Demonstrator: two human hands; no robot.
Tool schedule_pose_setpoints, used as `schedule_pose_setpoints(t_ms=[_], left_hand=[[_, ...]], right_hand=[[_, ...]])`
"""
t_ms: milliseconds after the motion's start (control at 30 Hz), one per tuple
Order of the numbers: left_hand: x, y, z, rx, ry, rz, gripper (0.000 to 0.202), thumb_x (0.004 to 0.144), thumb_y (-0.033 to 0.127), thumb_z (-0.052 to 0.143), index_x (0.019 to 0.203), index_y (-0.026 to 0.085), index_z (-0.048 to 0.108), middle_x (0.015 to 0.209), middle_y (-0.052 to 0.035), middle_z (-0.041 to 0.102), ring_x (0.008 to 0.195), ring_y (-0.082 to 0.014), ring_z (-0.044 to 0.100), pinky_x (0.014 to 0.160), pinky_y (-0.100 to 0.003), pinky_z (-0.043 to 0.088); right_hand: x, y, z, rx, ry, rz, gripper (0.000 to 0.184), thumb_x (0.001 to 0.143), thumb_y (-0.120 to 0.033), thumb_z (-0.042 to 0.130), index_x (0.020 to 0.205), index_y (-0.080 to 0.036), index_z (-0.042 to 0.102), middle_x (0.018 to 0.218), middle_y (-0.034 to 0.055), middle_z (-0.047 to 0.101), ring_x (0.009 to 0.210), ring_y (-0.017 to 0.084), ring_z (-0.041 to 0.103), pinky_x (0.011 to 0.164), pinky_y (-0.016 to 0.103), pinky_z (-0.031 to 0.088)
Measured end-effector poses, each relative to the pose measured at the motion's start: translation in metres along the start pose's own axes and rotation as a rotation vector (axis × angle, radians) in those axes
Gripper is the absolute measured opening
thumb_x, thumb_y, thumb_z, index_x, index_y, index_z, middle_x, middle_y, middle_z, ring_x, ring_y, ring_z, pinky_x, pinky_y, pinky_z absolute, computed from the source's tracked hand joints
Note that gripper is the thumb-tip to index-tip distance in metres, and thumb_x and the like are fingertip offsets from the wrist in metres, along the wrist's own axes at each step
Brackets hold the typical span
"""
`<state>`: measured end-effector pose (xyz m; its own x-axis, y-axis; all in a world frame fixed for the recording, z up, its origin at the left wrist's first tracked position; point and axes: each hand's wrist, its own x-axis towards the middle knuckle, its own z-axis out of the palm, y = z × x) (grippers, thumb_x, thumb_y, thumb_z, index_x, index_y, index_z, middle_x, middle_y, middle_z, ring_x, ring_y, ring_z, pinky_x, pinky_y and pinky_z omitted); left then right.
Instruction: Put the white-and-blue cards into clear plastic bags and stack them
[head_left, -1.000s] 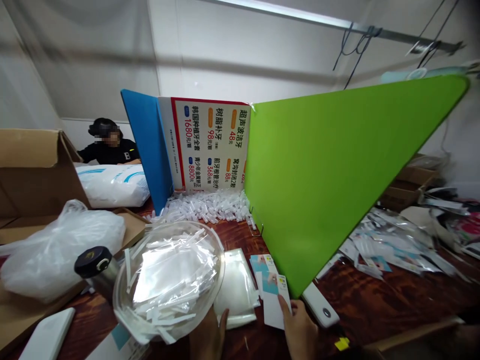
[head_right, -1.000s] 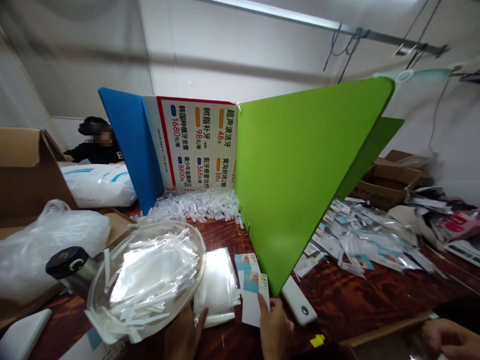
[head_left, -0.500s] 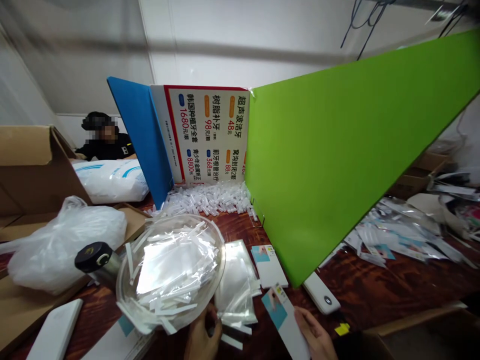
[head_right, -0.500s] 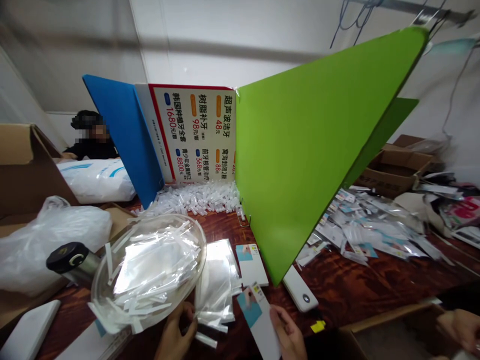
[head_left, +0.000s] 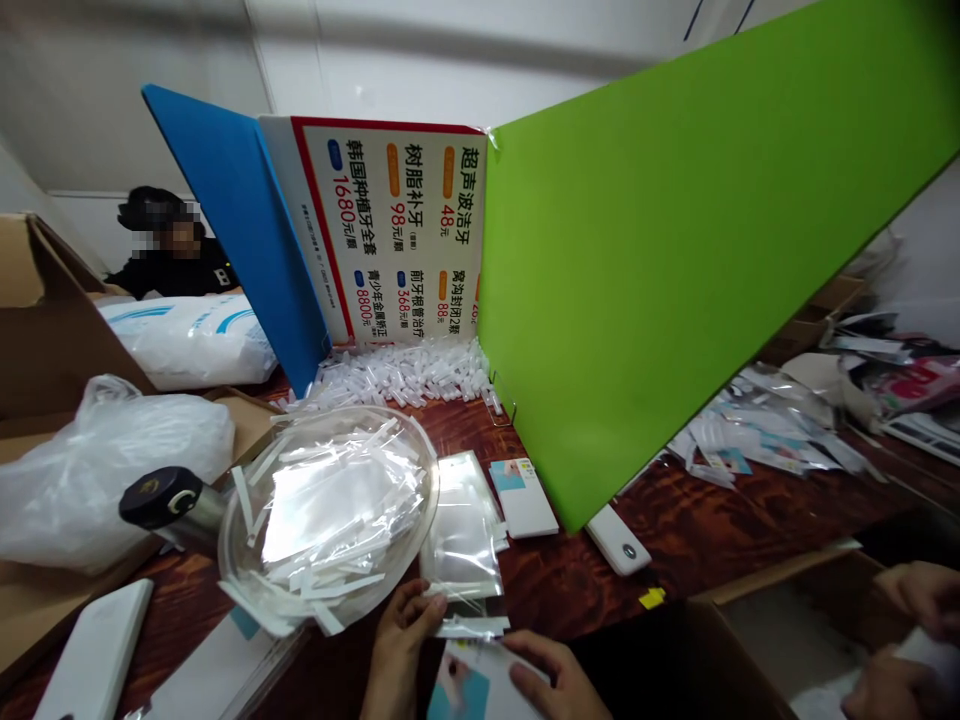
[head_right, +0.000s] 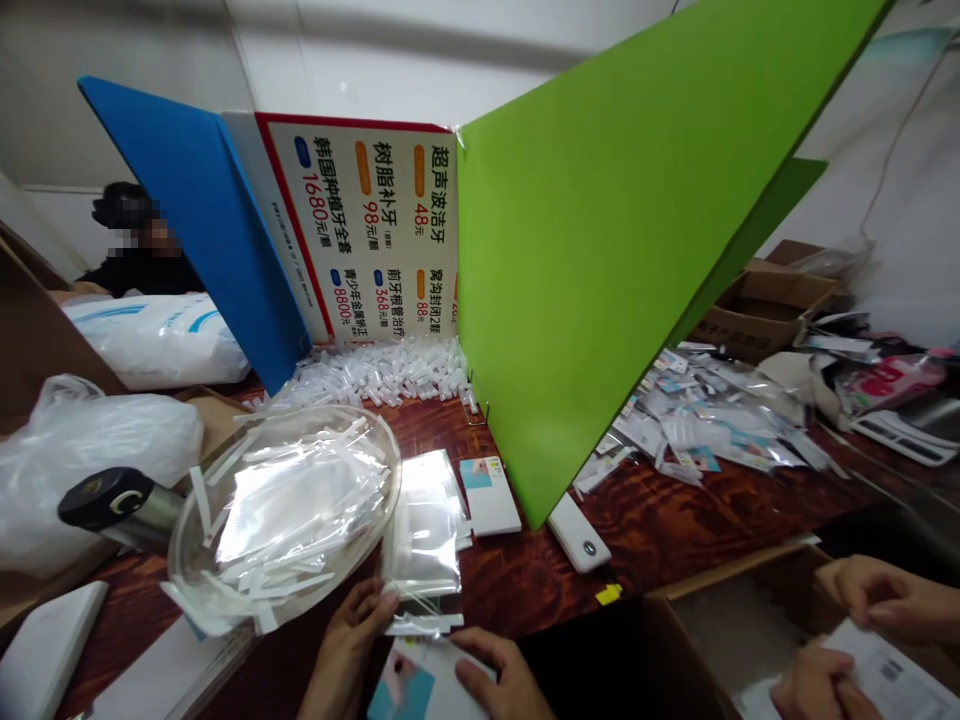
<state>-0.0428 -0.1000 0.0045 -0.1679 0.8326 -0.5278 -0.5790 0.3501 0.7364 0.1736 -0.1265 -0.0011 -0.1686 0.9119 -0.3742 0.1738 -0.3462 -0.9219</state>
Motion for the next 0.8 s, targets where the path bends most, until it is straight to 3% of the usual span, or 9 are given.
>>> schedule_pose_setpoints(t_ms=[133,333,433,533,667,800], left_hand=[[-0.004,0.003,-0.006,0.102,-0.013,0.017,0.058,0.055,0.045,0.093,0.096,0.017,0.063,0.071,-0.0017,0.075,0.069,-0.0204,0.071,0.066,-0.027,0.053],[0.003,0.002,-0.019,0.25,-0.062,0.11,0.057,0.056,0.052,0.09,0.094,0.016,0.066,0.074,-0.007,0.077,0.079,-0.0254,0.074,0.073,-0.03,0.054],[0.002,-0.005,-0.02,0.281,-0.162,0.069,0.063,0.052,0.054,0.091,0.096,0.015,0.069,0.084,-0.0111,0.079,0.084,-0.0291,0.074,0.075,-0.034,0.056],[-0.003,-0.012,-0.018,0.302,-0.237,0.021,0.072,0.051,0.057,0.091,0.102,0.011,0.072,0.101,-0.0181,0.079,0.096,-0.0341,0.073,0.086,-0.039,0.055],[-0.012,-0.005,-0.013,0.407,-0.263,0.026,0.077,0.055,0.065,0.085,0.104,0.007,0.074,0.104,-0.0207,0.078,0.097,-0.037,0.071,0.087,-0.042,0.054],[-0.021,0.015,-0.009,0.499,-0.197,0.004,0.087,0.061,0.08,0.071,0.105,0.004,0.075,0.104,-0.0212,0.078,0.101,-0.0379,0.07,0.087,-0.041,0.053]], right_hand=[[0.012,-0.011,0.021,0.083,0.154,-0.097,0.053,0.074,-0.066,0.07,0.096,-0.018,0.08,0.095,0.0099,0.077,0.093,0.031,0.069,0.083,0.037,0.054],[0.014,-0.017,0.02,0.179,0.218,-0.11,0.049,0.071,-0.062,0.076,0.091,-0.018,0.081,0.087,0.0089,0.077,0.079,0.026,0.069,0.067,0.03,0.055],[0.017,-0.009,0.022,0.218,0.223,-0.065,0.056,0.07,-0.063,0.076,0.098,-0.015,0.079,0.064,0.0038,0.07,0.048,0.015,0.058,0.046,0.023,0.046],[0.018,-0.002,0.026,0.292,0.153,-0.035,0.059,0.069,-0.061,0.079,0.105,-0.013,0.074,0.052,-0.0017,0.06,0.04,0.011,0.048,0.041,0.021,0.042],[0.013,0.002,0.026,0.419,0.011,-0.1,0.055,0.066,-0.054,0.084,0.103,-0.015,0.07,0.078,0.0046,0.07,0.052,0.013,0.06,0.052,0.025,0.052],[0.004,0.002,0.027,0.414,-0.079,-0.066,0.053,0.066,-0.053,0.084,0.101,-0.017,0.066,0.076,0.0034,0.069,0.049,0.013,0.062,0.05,0.024,0.051]])
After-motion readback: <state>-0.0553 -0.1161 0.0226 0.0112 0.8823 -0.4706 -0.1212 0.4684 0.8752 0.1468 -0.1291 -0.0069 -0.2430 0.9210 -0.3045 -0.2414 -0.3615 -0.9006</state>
